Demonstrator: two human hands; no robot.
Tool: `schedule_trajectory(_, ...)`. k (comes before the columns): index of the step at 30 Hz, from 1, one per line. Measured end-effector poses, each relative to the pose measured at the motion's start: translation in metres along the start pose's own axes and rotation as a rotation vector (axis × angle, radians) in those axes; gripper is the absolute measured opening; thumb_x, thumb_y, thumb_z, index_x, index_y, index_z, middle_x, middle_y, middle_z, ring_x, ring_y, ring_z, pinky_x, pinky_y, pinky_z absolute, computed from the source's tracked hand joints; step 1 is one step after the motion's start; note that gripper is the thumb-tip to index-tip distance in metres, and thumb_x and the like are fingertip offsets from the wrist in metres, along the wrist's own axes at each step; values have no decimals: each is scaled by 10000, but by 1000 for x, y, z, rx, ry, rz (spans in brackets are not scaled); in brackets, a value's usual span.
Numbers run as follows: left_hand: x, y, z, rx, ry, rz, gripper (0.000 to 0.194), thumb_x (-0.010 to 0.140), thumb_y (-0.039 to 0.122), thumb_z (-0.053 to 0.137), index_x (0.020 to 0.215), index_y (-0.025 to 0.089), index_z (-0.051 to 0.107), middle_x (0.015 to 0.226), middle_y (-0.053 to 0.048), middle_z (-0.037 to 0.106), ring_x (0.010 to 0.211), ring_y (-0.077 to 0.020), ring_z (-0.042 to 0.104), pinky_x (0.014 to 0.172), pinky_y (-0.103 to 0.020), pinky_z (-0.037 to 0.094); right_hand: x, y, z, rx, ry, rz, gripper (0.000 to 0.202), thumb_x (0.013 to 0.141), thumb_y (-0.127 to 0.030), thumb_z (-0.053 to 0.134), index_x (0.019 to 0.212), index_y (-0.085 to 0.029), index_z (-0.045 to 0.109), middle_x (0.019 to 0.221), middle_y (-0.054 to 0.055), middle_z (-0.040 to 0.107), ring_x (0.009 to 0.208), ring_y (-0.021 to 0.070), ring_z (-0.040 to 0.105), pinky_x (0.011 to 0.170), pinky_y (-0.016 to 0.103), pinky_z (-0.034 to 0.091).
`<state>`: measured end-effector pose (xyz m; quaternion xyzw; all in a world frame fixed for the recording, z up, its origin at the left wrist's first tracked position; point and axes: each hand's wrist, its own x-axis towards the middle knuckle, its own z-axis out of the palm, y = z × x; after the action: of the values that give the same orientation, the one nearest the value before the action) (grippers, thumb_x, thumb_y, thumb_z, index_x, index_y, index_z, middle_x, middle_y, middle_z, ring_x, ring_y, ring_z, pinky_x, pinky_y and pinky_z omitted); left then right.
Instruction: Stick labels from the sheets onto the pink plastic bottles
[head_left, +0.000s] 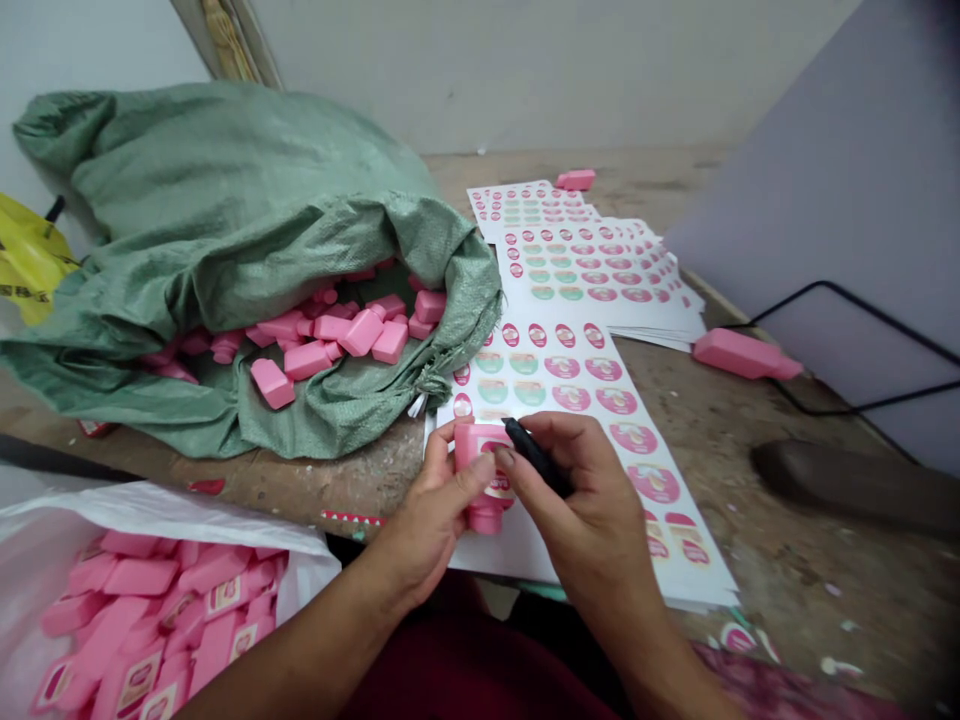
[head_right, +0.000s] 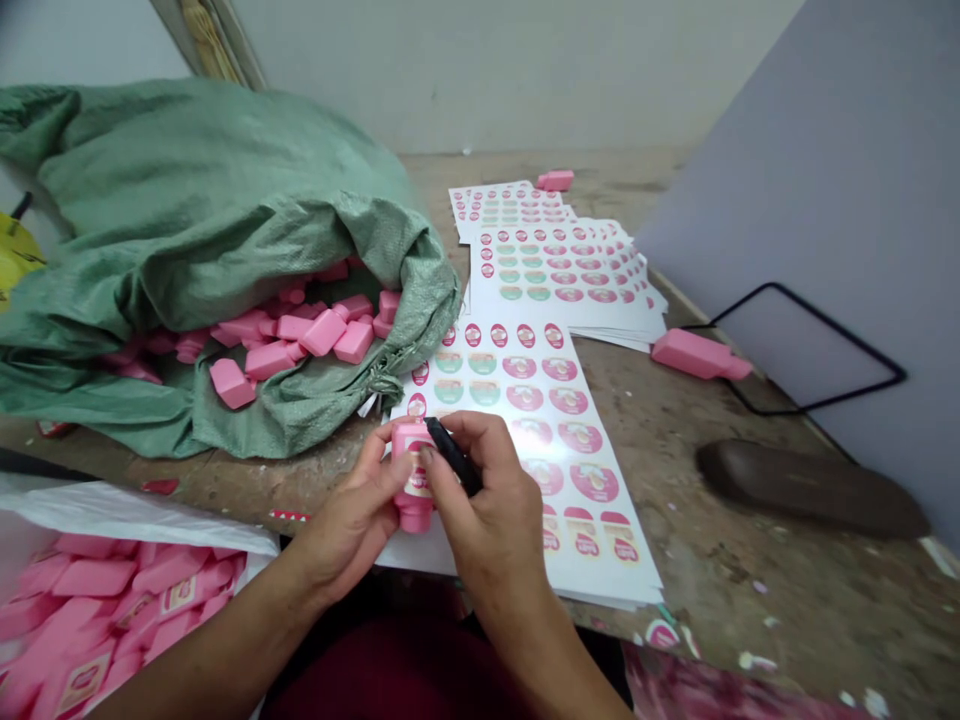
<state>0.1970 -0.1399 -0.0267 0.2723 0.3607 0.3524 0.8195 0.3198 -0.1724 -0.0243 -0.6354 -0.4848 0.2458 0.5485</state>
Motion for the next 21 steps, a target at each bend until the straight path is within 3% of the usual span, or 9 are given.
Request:
schedule_trajectory(6, -4, -1, 3, 44, -6, 23, 481, 797, 287, 750, 1209, 235, 508, 1013, -36, 675, 837, -134, 626, 725, -244, 464, -2, 8, -6, -475, 74, -266, 163, 901, -348, 606, 1030, -266, 663, 908, 33, 727, 642, 178, 599, 654, 326, 438)
schedule_trajectory(8, -5, -1, 3, 22, -7, 8, 466, 781, 255, 758, 1177, 216, 516, 1001, -40, 669, 820, -129, 617, 754, -267, 491, 2, 9, -12, -503, 81, -242, 186, 903, -380, 607, 1029, -263, 676, 917, 41, 729, 662, 186, 600, 678, 335, 436)
schedule_trajectory(12, -9, 0, 2, 4, -21, -51, 495, 750, 204, 770, 1168, 202, 504, 1071, -70, 654, 937, -185, 640, 799, -330, 532, 10, 8, -24, -205, 82, -6, 194, 845, -408, 659, 969, -260, 647, 770, 1, 658, 672, 182, 580, 619, 305, 431)
schedule_trajectory(15, -13, 0, 4, -1, -43, -67, 526, 713, 146, 780, 1156, 205, 503, 1050, -52, 654, 907, -159, 639, 813, -324, 533, 9, 3, -23, 79, -41, 102, 247, 775, -386, 716, 961, -261, 611, 686, -43, 573, 613, 149, 534, 560, 271, 433)
schedule_trajectory(18, -14, -3, 8, 11, -45, -69, 563, 669, 95, 781, 1136, 215, 490, 1012, -25, 651, 874, -128, 622, 828, -313, 525, 8, 1, -14, 133, -144, 135, 323, 730, -375, 747, 999, -263, 608, 655, -64, 532, 586, 137, 507, 536, 258, 425)
schedule_trajectory(21, -21, 5, 1, 104, -24, -102, 612, 646, 145, 789, 1156, 227, 459, 1049, -46, 655, 948, -186, 648, 805, -320, 522, 9, 5, -9, 102, -61, 98, 245, 746, -400, 716, 914, -252, 615, 669, -54, 549, 601, 133, 513, 564, 260, 426)
